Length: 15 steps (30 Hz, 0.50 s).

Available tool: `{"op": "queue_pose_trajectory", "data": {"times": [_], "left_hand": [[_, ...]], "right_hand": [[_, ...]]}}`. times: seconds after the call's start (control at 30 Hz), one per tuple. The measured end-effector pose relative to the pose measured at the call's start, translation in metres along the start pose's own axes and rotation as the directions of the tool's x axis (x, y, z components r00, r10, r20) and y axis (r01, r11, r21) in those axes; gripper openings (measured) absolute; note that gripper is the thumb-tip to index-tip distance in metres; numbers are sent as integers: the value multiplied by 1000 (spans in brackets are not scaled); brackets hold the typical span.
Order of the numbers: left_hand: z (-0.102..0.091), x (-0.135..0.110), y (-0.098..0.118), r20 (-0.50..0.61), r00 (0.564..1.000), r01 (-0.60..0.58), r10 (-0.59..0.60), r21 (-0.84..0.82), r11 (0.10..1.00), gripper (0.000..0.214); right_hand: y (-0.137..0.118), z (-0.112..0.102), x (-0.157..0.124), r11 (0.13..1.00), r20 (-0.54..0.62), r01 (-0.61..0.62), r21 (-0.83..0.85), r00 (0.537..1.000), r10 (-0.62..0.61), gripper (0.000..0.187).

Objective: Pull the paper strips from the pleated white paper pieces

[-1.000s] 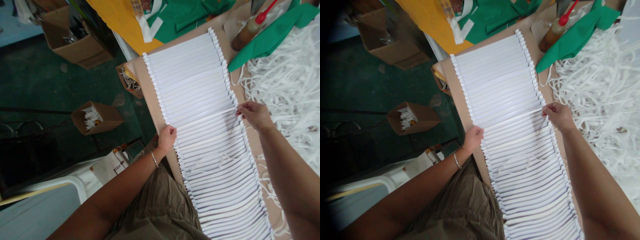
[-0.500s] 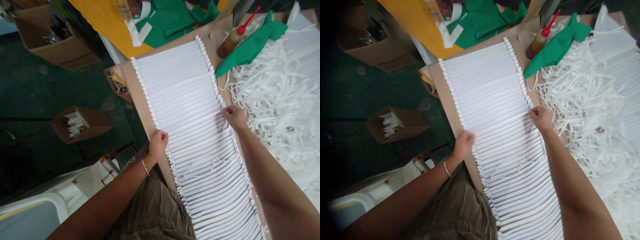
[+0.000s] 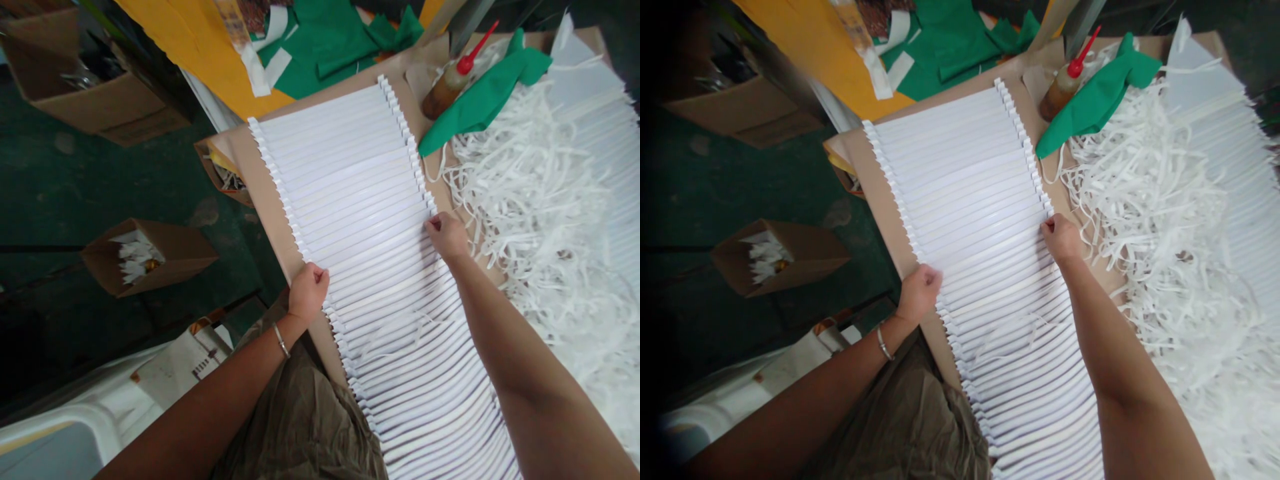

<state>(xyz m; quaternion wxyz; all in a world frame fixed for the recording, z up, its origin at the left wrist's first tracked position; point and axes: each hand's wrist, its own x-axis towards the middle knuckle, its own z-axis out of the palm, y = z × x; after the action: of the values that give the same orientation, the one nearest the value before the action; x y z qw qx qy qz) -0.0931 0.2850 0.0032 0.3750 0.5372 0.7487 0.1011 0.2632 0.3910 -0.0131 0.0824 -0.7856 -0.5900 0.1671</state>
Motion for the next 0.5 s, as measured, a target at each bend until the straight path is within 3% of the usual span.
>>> {"op": "queue_pose_trajectory", "data": {"times": [0.17, 0.27, 0.37, 0.5], "left_hand": [[-10, -4, -5, -31, 999, -19, 20, 34, 999, 8], [-12, -12, -9, -13, 996, -93, 93, -25, 995, 5], [-11, -23, -4, 50, 981, -185, 189, -82, 979, 7], [-14, -40, 23, 157, 925, -335, 345, -87, 938, 14]], "right_hand": [[21, -28, -14, 990, -123, -112, -87, 987, 101, 21], [36, -38, -42, 984, -41, -160, -73, 987, 158, 34], [39, -32, -75, 989, 106, -146, -23, 983, 147, 37], [25, -30, -114, 999, 26, -31, 33, 999, 30, 26]]}}
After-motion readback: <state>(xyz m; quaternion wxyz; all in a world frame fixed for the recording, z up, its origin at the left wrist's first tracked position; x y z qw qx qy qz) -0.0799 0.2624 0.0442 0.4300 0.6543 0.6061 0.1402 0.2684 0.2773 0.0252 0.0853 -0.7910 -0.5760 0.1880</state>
